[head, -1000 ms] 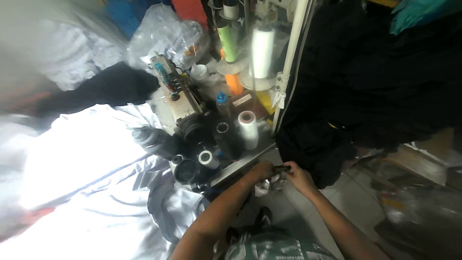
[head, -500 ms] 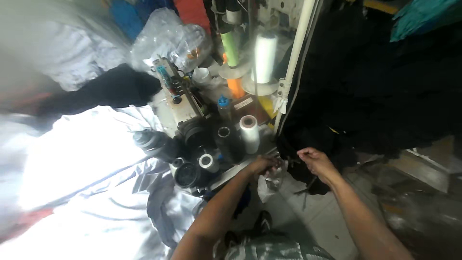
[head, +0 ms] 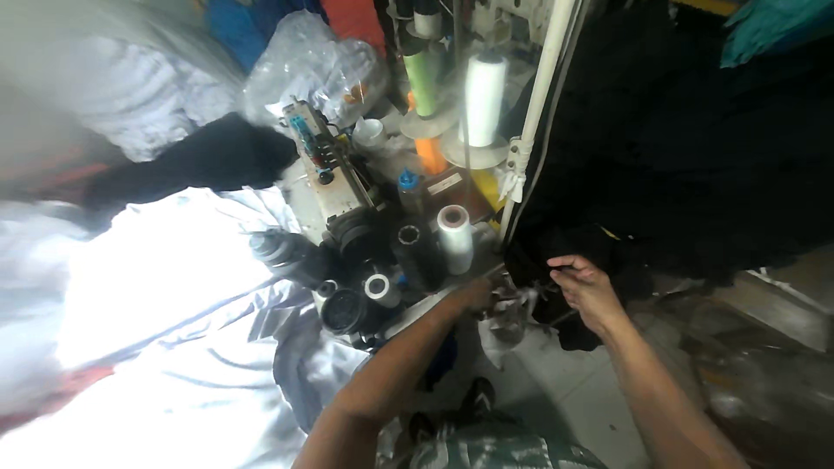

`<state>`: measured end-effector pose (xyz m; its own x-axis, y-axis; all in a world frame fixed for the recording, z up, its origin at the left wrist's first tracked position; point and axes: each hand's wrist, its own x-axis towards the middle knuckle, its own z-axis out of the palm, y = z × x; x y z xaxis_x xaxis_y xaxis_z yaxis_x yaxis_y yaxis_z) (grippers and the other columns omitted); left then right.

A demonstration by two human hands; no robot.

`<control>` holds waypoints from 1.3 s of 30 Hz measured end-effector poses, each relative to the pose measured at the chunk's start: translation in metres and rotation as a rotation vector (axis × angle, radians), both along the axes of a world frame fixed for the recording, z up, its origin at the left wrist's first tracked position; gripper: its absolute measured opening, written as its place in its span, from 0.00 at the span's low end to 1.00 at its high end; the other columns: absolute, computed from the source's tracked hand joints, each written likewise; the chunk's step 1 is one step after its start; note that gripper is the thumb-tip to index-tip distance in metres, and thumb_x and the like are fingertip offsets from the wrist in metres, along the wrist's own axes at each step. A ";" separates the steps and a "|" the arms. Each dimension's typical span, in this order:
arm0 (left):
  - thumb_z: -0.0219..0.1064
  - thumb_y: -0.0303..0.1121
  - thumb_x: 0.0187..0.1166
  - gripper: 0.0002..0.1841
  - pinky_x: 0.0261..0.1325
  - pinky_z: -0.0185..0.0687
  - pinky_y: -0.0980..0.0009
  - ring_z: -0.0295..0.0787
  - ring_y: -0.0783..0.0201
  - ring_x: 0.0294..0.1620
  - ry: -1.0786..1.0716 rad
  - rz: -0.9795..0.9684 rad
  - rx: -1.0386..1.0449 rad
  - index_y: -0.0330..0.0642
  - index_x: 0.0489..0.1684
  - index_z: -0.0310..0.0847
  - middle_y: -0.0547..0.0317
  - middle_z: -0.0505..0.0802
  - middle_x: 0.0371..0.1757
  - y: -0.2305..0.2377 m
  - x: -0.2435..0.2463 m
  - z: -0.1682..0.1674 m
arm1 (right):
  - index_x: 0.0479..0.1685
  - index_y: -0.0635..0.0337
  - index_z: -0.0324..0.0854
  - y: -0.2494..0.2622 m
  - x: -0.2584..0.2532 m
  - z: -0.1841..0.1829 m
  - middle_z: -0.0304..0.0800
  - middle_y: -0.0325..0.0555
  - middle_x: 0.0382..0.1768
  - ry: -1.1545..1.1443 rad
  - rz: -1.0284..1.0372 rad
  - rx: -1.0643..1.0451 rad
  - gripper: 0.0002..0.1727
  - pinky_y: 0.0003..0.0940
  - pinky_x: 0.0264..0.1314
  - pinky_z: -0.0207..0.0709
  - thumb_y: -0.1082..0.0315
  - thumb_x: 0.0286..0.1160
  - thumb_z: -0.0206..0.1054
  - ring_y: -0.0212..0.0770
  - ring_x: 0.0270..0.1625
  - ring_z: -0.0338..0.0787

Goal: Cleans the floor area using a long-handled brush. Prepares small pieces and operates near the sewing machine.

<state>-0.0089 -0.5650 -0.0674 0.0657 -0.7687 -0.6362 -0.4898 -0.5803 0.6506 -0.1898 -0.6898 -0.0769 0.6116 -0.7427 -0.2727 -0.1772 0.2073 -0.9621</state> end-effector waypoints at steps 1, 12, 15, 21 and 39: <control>0.55 0.32 0.91 0.18 0.48 0.82 0.57 0.85 0.55 0.39 -0.080 -0.065 0.069 0.39 0.76 0.75 0.42 0.89 0.52 0.001 -0.001 0.001 | 0.59 0.63 0.80 -0.003 0.000 0.003 0.76 0.31 0.17 0.008 -0.019 -0.020 0.12 0.15 0.15 0.54 0.80 0.81 0.63 0.20 0.12 0.61; 0.57 0.21 0.86 0.24 0.30 0.80 0.73 0.84 0.67 0.26 0.573 0.806 -0.371 0.44 0.81 0.65 0.52 0.89 0.39 -0.031 -0.002 -0.029 | 0.67 0.64 0.77 -0.016 0.042 0.009 0.88 0.41 0.36 0.075 0.199 -0.079 0.14 0.19 0.21 0.62 0.77 0.87 0.57 0.23 0.18 0.69; 0.62 0.20 0.83 0.26 0.27 0.79 0.71 0.81 0.66 0.24 0.460 0.873 -0.359 0.40 0.81 0.63 0.50 0.88 0.38 -0.043 -0.004 -0.038 | 0.76 0.63 0.72 -0.020 0.068 -0.004 0.89 0.49 0.54 0.364 0.430 -0.335 0.19 0.32 0.39 0.76 0.69 0.91 0.56 0.34 0.34 0.82; 0.59 0.27 0.86 0.19 0.46 0.83 0.65 0.86 0.62 0.40 0.252 0.793 -0.268 0.33 0.74 0.72 0.46 0.88 0.51 -0.060 0.005 -0.038 | 0.79 0.62 0.74 -0.039 0.108 -0.003 0.88 0.63 0.67 0.678 0.503 -0.697 0.21 0.57 0.78 0.71 0.67 0.95 0.49 0.62 0.72 0.85; 0.50 0.28 0.91 0.22 0.56 0.80 0.57 0.84 0.53 0.51 0.219 0.771 -0.408 0.37 0.83 0.67 0.38 0.85 0.63 -0.101 0.027 -0.037 | 0.79 0.65 0.73 -0.080 0.145 0.002 0.85 0.68 0.65 0.629 0.480 -0.557 0.22 0.56 0.70 0.75 0.70 0.91 0.52 0.61 0.62 0.87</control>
